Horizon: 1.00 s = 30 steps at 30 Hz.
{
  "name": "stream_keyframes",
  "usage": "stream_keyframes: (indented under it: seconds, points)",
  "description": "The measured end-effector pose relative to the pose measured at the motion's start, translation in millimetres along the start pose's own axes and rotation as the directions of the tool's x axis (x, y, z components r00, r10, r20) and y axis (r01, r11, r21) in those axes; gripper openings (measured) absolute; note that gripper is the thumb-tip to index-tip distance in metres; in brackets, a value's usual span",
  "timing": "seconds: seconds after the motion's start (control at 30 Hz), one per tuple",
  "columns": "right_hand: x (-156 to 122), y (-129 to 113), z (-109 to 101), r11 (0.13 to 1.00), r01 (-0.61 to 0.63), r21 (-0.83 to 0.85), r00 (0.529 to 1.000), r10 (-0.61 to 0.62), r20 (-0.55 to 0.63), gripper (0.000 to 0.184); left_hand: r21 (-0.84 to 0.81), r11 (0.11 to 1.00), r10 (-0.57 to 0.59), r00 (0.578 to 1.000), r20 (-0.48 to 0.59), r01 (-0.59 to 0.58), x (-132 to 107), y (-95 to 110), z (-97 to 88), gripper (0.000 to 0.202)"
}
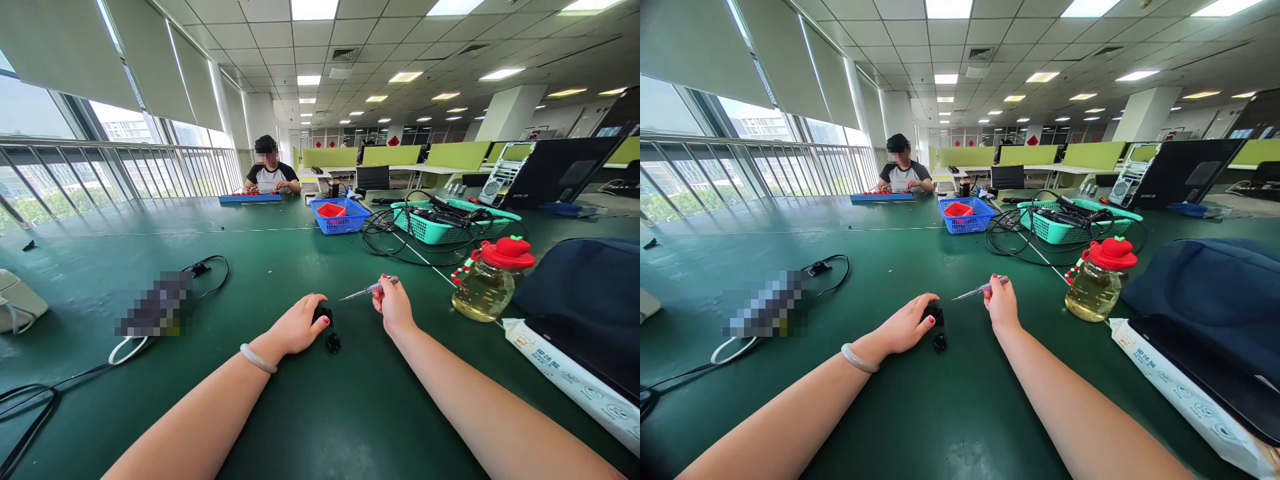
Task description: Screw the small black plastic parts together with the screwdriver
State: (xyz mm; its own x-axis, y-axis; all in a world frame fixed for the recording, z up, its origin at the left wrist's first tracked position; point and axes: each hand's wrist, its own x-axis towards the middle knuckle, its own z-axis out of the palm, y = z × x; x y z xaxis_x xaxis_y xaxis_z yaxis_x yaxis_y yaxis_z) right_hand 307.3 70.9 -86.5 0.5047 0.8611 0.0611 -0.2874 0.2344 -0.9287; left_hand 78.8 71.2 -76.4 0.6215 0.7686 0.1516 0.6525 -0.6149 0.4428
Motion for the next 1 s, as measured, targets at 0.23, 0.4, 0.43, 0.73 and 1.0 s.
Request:
stream_keyframes:
  seconds: [0.23,0.4,0.43,0.73,1.0]
  points:
    - [4,0,-1,0.997,-0.040,0.060,0.999,0.041,-0.019,0.039,0.082,0.983,0.161,0.986,0.036,-0.164,-9,24,1.7,0.063]
    - [5,2,-1,0.995,-0.069,0.069,0.997,0.070,-0.014,0.041,0.116,0.988,0.106,0.994,0.006,-0.106,-15,47,7.8,0.050]
    - [6,2,-2,0.995,-0.073,0.069,0.997,0.074,-0.018,0.040,0.127,0.987,0.095,0.995,0.001,-0.094,-16,51,9.0,0.044]
    - [-3,2,0,0.994,-0.097,0.050,0.995,0.097,0.007,0.034,0.235,0.969,0.078,0.997,0.026,-0.082,-83,42,-16.1,0.012]
    - [-6,2,4,0.993,-0.116,0.038,0.993,0.115,0.023,0.029,0.377,0.881,-0.255,0.958,-0.133,0.287,-191,-55,-88.3,0.035]
